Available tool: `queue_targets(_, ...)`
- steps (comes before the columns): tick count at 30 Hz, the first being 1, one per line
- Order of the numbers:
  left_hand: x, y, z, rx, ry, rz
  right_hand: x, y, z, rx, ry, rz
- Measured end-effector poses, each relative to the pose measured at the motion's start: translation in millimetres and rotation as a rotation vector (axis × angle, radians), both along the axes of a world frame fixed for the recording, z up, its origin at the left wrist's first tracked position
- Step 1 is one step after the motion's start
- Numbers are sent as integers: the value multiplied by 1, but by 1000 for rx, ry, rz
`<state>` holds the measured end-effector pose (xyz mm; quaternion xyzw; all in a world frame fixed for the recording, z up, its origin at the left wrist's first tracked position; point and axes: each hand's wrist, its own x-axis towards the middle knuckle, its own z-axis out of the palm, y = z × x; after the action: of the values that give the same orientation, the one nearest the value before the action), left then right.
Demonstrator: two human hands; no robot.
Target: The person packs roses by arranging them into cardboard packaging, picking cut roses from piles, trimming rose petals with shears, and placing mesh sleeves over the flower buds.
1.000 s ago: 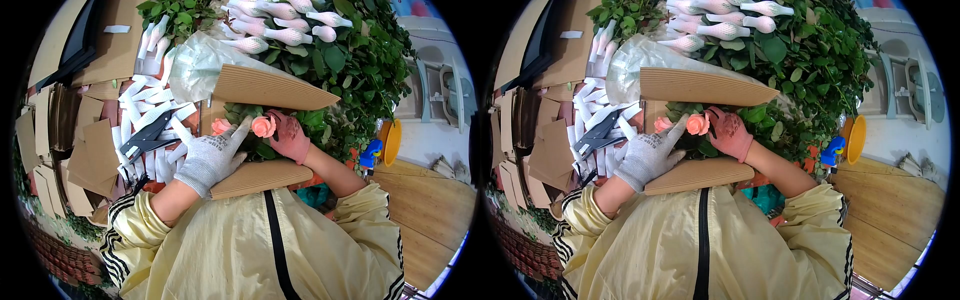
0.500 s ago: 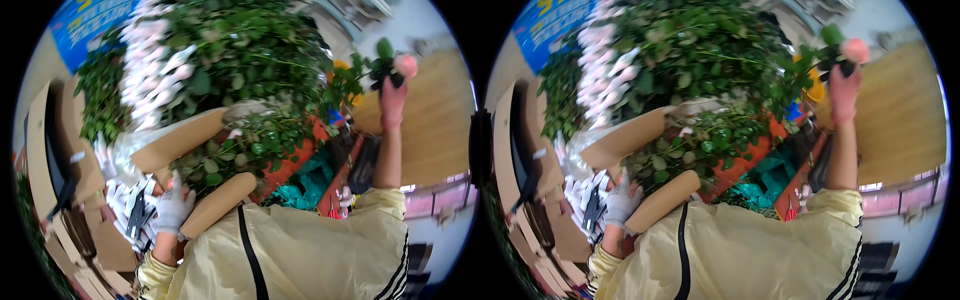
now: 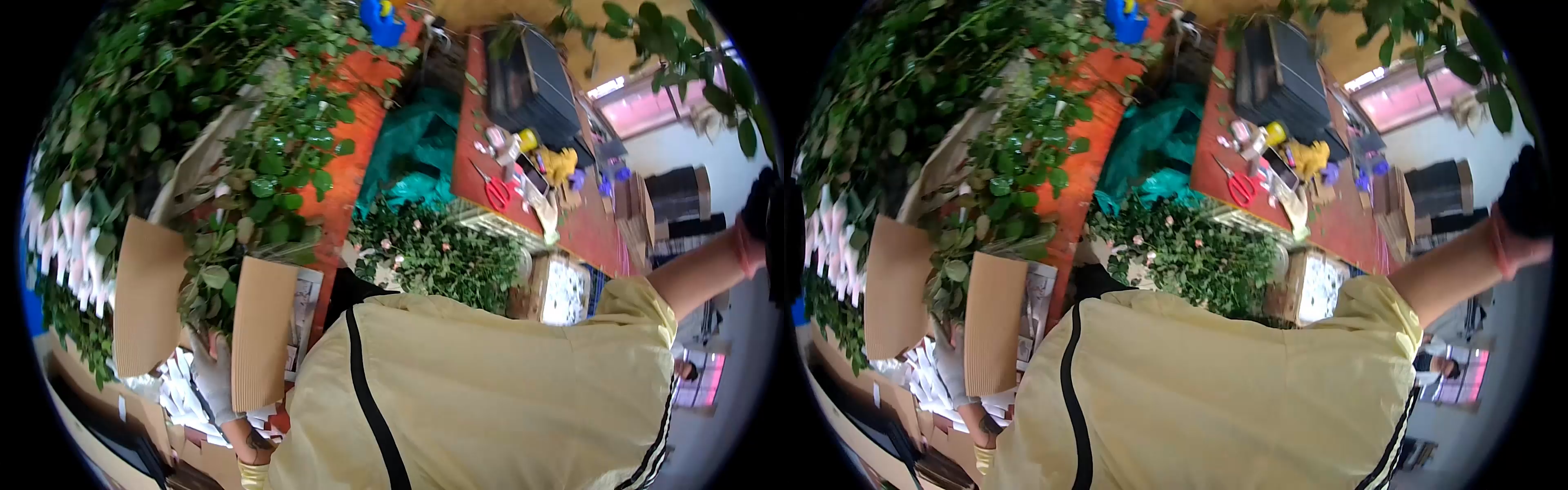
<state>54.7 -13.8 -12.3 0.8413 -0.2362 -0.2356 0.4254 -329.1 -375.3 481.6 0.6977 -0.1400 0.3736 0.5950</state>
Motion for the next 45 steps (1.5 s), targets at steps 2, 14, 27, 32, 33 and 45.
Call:
queue_targets(2, -1, -4, 2, 131, -69, -55, 9, 35, -31, -72, -266, -437)
queue_targets(14, -1, -3, 6, 160, -29, -63, -5, 45, -276, 1735, 821, -406)
queue_targets(27, -14, -6, 1, 253, -164, 37, 178, -35, -316, 1638, 877, 260)
queue_targets(32, -13, -18, 47, 530, -73, -52, 376, 28, -254, 1296, 685, 924)
queue_targets(33, -14, -16, 45, 547, -87, -54, 421, 44, -258, 1116, 642, 1038)
queue_targets(45, -18, -13, 33, 498, -90, -5, 563, 26, -185, 752, 746, 676)
